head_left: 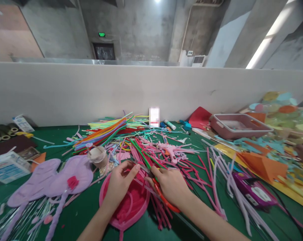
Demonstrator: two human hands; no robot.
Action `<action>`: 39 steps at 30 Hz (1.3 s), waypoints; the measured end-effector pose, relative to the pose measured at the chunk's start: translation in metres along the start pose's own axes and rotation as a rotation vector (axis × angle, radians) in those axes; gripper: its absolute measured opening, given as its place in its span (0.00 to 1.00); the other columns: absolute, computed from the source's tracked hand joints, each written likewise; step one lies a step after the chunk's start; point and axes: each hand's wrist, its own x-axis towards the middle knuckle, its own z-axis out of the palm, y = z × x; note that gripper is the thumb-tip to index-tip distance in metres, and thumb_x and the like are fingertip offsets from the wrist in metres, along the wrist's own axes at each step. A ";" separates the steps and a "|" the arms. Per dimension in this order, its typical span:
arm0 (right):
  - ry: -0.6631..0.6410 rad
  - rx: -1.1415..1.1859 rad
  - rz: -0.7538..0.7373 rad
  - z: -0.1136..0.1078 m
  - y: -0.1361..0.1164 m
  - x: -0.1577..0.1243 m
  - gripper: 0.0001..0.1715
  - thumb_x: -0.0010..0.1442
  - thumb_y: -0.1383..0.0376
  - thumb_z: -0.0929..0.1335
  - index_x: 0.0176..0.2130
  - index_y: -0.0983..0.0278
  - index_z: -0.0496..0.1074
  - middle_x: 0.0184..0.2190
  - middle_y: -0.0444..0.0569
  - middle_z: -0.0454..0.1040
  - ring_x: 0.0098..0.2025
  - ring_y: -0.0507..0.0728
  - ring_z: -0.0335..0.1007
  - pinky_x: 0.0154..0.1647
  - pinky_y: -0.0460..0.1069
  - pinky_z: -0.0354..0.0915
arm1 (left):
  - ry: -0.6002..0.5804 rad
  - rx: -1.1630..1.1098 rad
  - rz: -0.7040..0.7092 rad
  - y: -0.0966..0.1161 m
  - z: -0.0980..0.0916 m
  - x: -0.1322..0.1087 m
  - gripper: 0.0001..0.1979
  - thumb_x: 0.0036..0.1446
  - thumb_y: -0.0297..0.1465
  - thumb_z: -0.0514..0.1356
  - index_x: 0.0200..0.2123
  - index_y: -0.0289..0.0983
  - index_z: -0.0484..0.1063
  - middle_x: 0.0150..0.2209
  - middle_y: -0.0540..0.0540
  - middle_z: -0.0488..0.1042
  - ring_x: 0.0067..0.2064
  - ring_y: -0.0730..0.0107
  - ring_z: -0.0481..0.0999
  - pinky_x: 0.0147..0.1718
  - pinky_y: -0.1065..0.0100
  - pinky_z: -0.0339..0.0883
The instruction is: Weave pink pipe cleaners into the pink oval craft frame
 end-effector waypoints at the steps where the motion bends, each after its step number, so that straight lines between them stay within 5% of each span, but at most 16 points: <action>1: -0.006 -0.003 -0.003 0.002 0.000 0.000 0.17 0.68 0.53 0.60 0.40 0.62 0.70 0.27 0.48 0.79 0.26 0.60 0.77 0.21 0.50 0.43 | 0.002 0.002 0.001 0.000 0.000 0.000 0.13 0.54 0.40 0.62 0.26 0.36 0.72 0.26 0.51 0.72 0.31 0.68 0.71 0.32 0.71 0.65; 7: -0.031 -0.022 0.017 0.014 -0.003 0.000 0.16 0.69 0.56 0.61 0.42 0.65 0.68 0.26 0.50 0.79 0.26 0.61 0.78 0.20 0.50 0.46 | 0.014 0.002 0.013 -0.002 0.001 -0.002 0.11 0.54 0.38 0.62 0.27 0.37 0.71 0.26 0.52 0.71 0.30 0.69 0.71 0.30 0.71 0.64; 14: 0.016 0.104 0.279 0.004 0.003 0.001 0.18 0.67 0.51 0.61 0.44 0.64 0.64 0.30 0.49 0.81 0.32 0.62 0.80 0.23 0.49 0.54 | 0.058 -0.014 0.004 -0.009 -0.002 0.001 0.11 0.54 0.39 0.61 0.30 0.37 0.72 0.28 0.51 0.72 0.31 0.68 0.71 0.31 0.70 0.63; 22: -0.172 -0.025 0.418 0.002 0.015 -0.006 0.18 0.66 0.52 0.62 0.44 0.65 0.66 0.31 0.53 0.80 0.34 0.65 0.79 0.22 0.49 0.55 | 0.030 -0.048 -0.014 -0.004 0.000 0.001 0.15 0.56 0.43 0.59 0.28 0.36 0.71 0.25 0.52 0.69 0.28 0.70 0.68 0.29 0.71 0.63; 26: -0.303 0.022 0.397 0.003 0.015 -0.013 0.12 0.63 0.65 0.66 0.46 0.68 0.67 0.35 0.58 0.79 0.39 0.66 0.78 0.28 0.50 0.62 | 0.044 -0.037 0.004 -0.003 -0.001 -0.001 0.13 0.55 0.41 0.60 0.27 0.37 0.71 0.24 0.53 0.68 0.27 0.71 0.67 0.28 0.71 0.62; 29: -0.398 0.024 0.365 -0.006 0.017 -0.016 0.20 0.56 0.72 0.69 0.50 0.70 0.68 0.40 0.63 0.78 0.43 0.69 0.77 0.33 0.53 0.66 | 0.040 0.002 0.050 -0.002 -0.002 -0.003 0.12 0.56 0.40 0.59 0.30 0.37 0.72 0.25 0.52 0.69 0.28 0.69 0.68 0.30 0.70 0.62; 32: -0.245 0.095 0.359 -0.022 0.019 -0.012 0.19 0.58 0.70 0.70 0.50 0.69 0.70 0.42 0.64 0.77 0.44 0.71 0.75 0.38 0.57 0.67 | -0.006 0.026 0.079 -0.001 -0.002 -0.005 0.11 0.57 0.39 0.59 0.30 0.38 0.72 0.27 0.51 0.69 0.30 0.68 0.69 0.32 0.70 0.62; 36: 0.109 0.664 0.144 -0.038 0.012 0.005 0.10 0.64 0.63 0.67 0.45 0.62 0.73 0.40 0.51 0.77 0.42 0.58 0.74 0.42 0.50 0.67 | -0.110 0.023 0.083 0.000 -0.003 -0.006 0.11 0.58 0.38 0.58 0.29 0.37 0.71 0.28 0.51 0.68 0.31 0.69 0.68 0.31 0.71 0.61; 39: 0.180 0.921 0.059 -0.037 0.002 0.017 0.07 0.62 0.64 0.69 0.41 0.62 0.75 0.37 0.46 0.77 0.40 0.54 0.72 0.41 0.47 0.65 | -0.168 0.051 0.092 0.000 -0.004 -0.006 0.12 0.59 0.38 0.57 0.29 0.37 0.71 0.29 0.50 0.69 0.32 0.67 0.69 0.32 0.70 0.62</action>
